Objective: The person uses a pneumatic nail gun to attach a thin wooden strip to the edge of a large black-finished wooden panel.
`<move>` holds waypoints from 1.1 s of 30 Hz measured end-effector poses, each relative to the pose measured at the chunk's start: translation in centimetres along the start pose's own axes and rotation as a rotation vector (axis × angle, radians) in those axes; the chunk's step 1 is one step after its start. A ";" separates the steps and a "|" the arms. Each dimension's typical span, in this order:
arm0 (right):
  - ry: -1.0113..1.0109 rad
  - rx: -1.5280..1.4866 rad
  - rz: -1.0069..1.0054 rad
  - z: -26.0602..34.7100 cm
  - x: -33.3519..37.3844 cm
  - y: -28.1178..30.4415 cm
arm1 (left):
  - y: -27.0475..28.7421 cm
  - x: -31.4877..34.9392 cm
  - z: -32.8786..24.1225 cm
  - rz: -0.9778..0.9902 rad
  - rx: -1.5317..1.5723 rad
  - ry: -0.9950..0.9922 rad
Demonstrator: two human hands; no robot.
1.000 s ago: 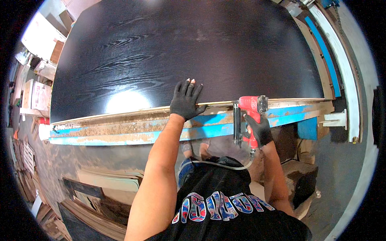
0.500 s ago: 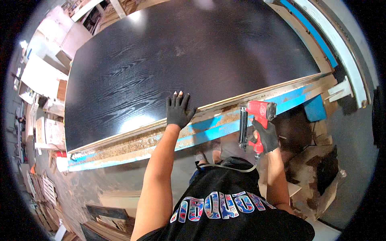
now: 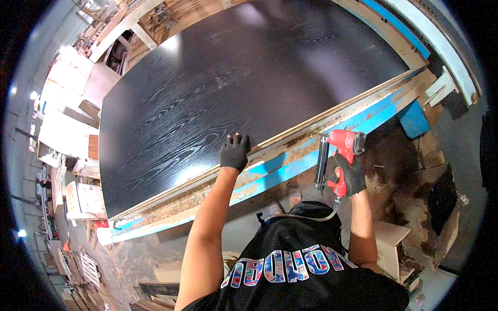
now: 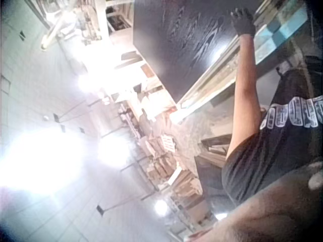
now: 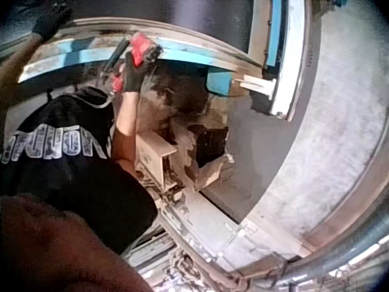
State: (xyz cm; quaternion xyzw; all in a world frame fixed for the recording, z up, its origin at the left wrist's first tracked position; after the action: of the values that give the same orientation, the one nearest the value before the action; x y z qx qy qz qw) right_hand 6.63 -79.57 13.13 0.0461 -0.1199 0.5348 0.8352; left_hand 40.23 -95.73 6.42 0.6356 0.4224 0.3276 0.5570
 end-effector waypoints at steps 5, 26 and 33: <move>-0.081 0.051 0.006 0.4 0.6 -0.6 | -0.5 0.3 0.3 -0.152 0.059 0.007; -0.193 0.122 0.145 -0.5 -0.5 -2.3 | -0.6 0.3 0.1 -0.133 0.070 0.030; -0.182 0.232 0.393 1.2 0.1 -4.5 | 1.4 4.3 3.4 -0.283 0.053 0.037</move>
State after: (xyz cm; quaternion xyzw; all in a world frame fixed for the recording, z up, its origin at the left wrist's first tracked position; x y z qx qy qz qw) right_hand 10.53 -81.59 14.55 0.1657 -0.1391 0.6909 0.6899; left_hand 45.34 -93.33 7.01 0.5782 0.5265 0.2460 0.5727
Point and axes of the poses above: each hand's wrist, its own x-axis away from the middle knuckle, its own y-axis out of the back of the hand, z = x × y, the point moved 2 cm from there along -x, towards the middle knuckle, and after that the axes turned 6 degrees about x, right-handed, at the moved point
